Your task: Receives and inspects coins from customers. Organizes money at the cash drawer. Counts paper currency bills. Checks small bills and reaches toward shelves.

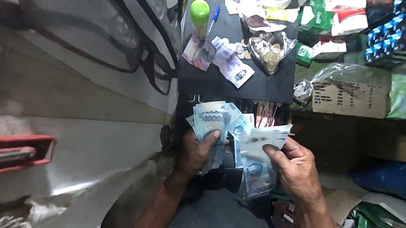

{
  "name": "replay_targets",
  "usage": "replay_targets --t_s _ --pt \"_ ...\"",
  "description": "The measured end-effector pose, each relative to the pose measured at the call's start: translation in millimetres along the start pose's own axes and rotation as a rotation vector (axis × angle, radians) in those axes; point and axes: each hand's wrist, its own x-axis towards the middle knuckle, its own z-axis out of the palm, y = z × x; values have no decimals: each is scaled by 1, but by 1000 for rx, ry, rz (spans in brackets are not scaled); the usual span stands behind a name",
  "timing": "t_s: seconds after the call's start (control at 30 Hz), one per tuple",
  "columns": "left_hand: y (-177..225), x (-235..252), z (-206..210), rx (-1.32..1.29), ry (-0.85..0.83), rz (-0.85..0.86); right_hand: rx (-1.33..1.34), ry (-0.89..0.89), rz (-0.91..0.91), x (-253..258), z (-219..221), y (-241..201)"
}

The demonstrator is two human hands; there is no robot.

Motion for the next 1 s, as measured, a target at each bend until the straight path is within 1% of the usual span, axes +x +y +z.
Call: replay_targets --t_s 0.13,0.27,0.4,0.5,0.63,0.8,0.87,0.93,1.0 --pt "3 -2 2 -8 -34 12 68 -45 43 4 8 5" --pt "7 -7 5 11 -100 -26 24 -81 40 9 16 6" --pt "5 -7 9 36 -175 -20 -37 -67 32 16 21 1" --pt "7 -7 10 43 -188 -27 -67 -11 12 16 18 3" --pt "9 -8 7 7 -172 -41 4 79 28 12 9 11" --pt "6 -11 -1 4 -141 -38 236 322 146 10 8 16" --pt "6 -13 -1 14 -113 -32 334 380 181 9 10 18" --pt "7 -14 -1 8 -72 -35 348 384 224 5 10 21" --pt "7 -13 -1 31 -29 -30 223 330 238 0 2 22"
